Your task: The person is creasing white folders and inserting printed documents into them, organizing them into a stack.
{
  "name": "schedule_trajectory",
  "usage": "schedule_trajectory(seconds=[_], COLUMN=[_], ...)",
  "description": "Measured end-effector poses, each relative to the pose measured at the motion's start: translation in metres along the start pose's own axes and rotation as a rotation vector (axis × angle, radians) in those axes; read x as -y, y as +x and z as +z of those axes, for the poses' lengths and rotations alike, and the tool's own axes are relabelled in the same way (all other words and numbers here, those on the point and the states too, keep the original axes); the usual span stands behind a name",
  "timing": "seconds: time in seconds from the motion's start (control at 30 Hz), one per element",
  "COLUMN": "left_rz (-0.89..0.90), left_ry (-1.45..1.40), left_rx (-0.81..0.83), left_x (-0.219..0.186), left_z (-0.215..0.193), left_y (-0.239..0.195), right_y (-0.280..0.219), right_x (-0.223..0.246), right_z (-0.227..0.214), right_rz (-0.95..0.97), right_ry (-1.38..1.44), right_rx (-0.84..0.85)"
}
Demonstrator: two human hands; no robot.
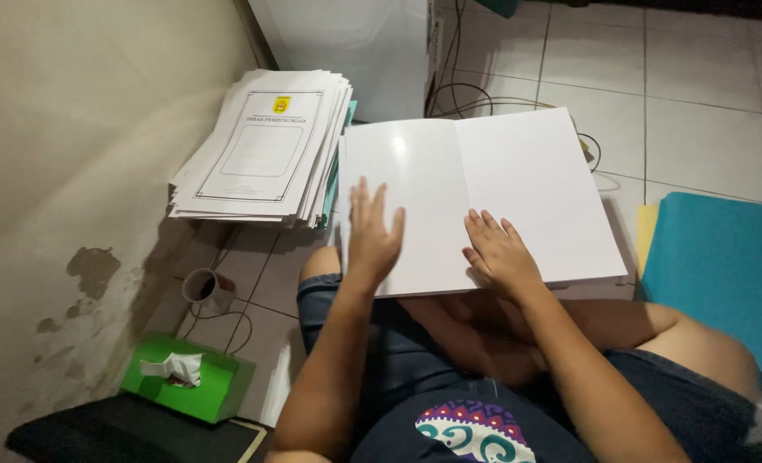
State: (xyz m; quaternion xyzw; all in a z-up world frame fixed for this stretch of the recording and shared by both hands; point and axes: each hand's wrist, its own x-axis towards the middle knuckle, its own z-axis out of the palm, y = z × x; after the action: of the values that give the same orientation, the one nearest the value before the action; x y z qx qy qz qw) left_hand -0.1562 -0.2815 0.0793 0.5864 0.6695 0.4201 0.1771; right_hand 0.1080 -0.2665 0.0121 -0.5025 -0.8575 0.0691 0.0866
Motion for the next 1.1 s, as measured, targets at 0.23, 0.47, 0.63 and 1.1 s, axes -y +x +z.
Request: schedule_trajectory(seconds=[0.23,0.47,0.63,1.1], left_rz=[0.455,0.352,0.353,0.290], left_ry=[0.441,0.523,0.497,0.428], left_rx=[0.175,0.313,0.321,0.448], left_x=[0.010,0.001,0.009,0.001], left_z=[0.132,0.124,0.127,0.120], left_y=[0.048,0.049,0.056,0.055], right_y=[-0.001,0.037,0.137,0.101], right_x=[0.007,-0.001,-0.038,-0.014], right_z=[-0.010,-0.007,0.011,-0.004], right_rz=[0.025,0.016,0.030,0.123], right_ry=[-0.076,-0.118,-0.142,-0.094], right_rx=[0.064,0.092,0.037,0.094])
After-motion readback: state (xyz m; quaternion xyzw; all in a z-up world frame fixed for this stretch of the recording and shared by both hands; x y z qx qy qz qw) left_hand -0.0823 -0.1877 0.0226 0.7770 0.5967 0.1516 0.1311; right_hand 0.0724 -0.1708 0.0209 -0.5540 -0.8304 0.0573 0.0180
